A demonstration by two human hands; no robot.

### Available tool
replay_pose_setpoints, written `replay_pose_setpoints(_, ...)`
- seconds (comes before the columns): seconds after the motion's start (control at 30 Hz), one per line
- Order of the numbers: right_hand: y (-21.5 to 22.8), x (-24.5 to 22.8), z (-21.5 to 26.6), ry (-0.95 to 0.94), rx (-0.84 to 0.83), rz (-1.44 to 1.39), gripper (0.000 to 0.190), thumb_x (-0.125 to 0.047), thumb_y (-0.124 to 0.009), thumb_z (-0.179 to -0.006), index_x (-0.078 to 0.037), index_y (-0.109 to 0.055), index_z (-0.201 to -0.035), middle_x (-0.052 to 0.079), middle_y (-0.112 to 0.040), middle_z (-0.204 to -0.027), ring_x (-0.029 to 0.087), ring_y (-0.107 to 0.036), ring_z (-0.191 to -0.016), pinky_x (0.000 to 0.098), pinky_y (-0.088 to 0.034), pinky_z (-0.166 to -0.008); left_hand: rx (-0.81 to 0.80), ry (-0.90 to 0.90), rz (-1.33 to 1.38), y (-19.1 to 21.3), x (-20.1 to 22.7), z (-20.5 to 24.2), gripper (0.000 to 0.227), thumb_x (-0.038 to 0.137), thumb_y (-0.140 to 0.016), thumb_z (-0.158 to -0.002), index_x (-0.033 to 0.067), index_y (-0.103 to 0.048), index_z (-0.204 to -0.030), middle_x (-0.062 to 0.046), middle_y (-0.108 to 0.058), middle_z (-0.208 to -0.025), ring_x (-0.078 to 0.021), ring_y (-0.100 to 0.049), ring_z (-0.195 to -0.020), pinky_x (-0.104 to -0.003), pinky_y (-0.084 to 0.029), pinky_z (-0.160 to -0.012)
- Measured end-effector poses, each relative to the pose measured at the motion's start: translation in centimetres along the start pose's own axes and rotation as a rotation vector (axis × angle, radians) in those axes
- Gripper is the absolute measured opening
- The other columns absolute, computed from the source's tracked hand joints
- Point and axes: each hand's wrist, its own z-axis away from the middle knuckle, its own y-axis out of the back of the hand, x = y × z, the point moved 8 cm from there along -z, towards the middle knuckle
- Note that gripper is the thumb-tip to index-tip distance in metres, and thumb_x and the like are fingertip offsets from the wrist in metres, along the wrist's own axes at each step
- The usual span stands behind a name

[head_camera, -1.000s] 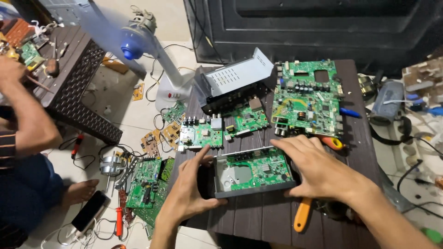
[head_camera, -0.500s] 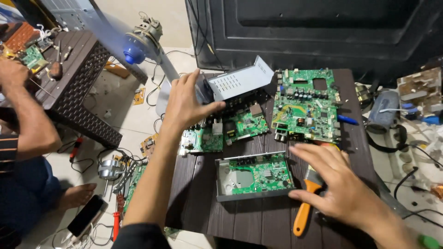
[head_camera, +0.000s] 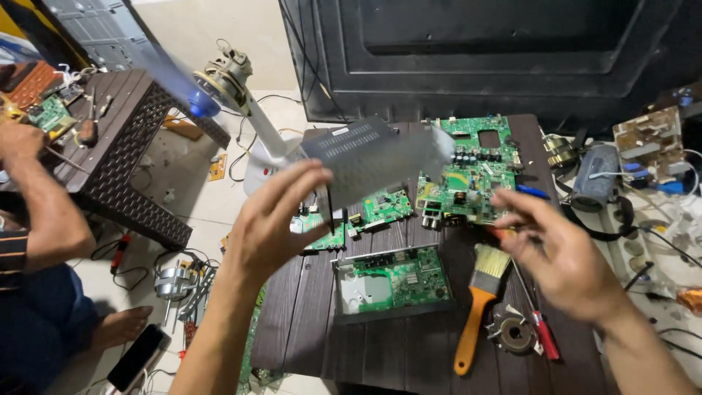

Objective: The person assembles a small black electronic device by inserting a green circuit board into its casing. They use a screwdriver to secure the board and then attach the top cover to complete the assembly.

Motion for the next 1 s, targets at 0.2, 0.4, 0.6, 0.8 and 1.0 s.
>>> replay_pose_setpoints(0.2, -2.2, 0.6, -2.0, -0.184, -0.318, -0.149, 0.079, -0.063, -0.016, -0.094, -0.006, -0.056, -0.131, 0.020, -0.086, -0.086, 0.026, -0.053, -0.144, 0.0546, -0.025, -0.122, 0.094, -0.348, -0.039, 1.7, 5.8, 3.5, 0.036, 0.011, -0.072, -0.103, -0.0001, -0.060, -0.135, -0.021, -0.063, -0.136, -0.0312, -0.076, -0.115, -0.041, -0.069, -0.096)
replay_pose_setpoints(0.4, -3.4, -0.7, 0.6, -0.131, -0.499, -0.178, 0.087, -0.066, -0.044, -0.081, -0.018, -0.060, -0.151, 0.008, -0.082, -0.101, 0.019, -0.072, -0.082, 0.0329, -0.061, -0.091, 0.228, -0.427, -0.157, 1.0, 6.1, 7.5, 0.054, -0.002, -0.081, -0.102, 0.0110, -0.051, -0.145, -0.022, -0.062, -0.138, -0.0220, -0.081, -0.097, -0.028, -0.067, -0.075)
replay_pose_setpoints(0.6, -3.4, -2.2, -0.2, -0.019, -0.394, -0.075, 0.068, -0.052, -0.051, -0.086, -0.015, -0.064, -0.143, 0.005, -0.064, -0.155, 0.023, -0.059, -0.145, 0.0444, -0.040, -0.119, 0.107, -0.037, 0.210, -1.3, 4.5, 8.2, 0.095, -0.017, -0.064, -0.088, 0.0135, -0.014, -0.162, -0.029, -0.039, -0.161, -0.0382, -0.073, -0.127, -0.036, -0.072, -0.075)
replay_pose_setpoints(0.8, -4.0, -1.4, -0.9, 0.014, -0.353, -0.102, 0.061, -0.042, -0.048, -0.092, -0.007, -0.067, -0.138, 0.010, -0.066, -0.151, 0.022, -0.058, -0.145, 0.0387, -0.036, -0.121, -0.004, 0.295, 0.589, -2.4, 3.6, 8.9, 0.120, 0.006, -0.087, -0.084, 0.0105, 0.002, -0.164, -0.026, -0.037, -0.163, -0.0306, -0.074, -0.112, -0.039, -0.063, -0.104)
replay_pose_setpoints(1.0, -6.5, -3.4, -0.5, 0.032, -0.476, -0.557, 0.070, -0.046, -0.055, -0.095, 0.003, -0.057, -0.144, 0.010, -0.050, -0.084, 0.024, -0.068, -0.064, 0.0362, -0.068, -0.070, 0.060, 0.553, 1.253, -4.3, 4.2, 8.2, 0.119, 0.035, -0.086, -0.079, 0.0117, -0.004, -0.162, -0.030, -0.026, -0.166, -0.0387, -0.054, -0.139, -0.047, -0.049, -0.115)
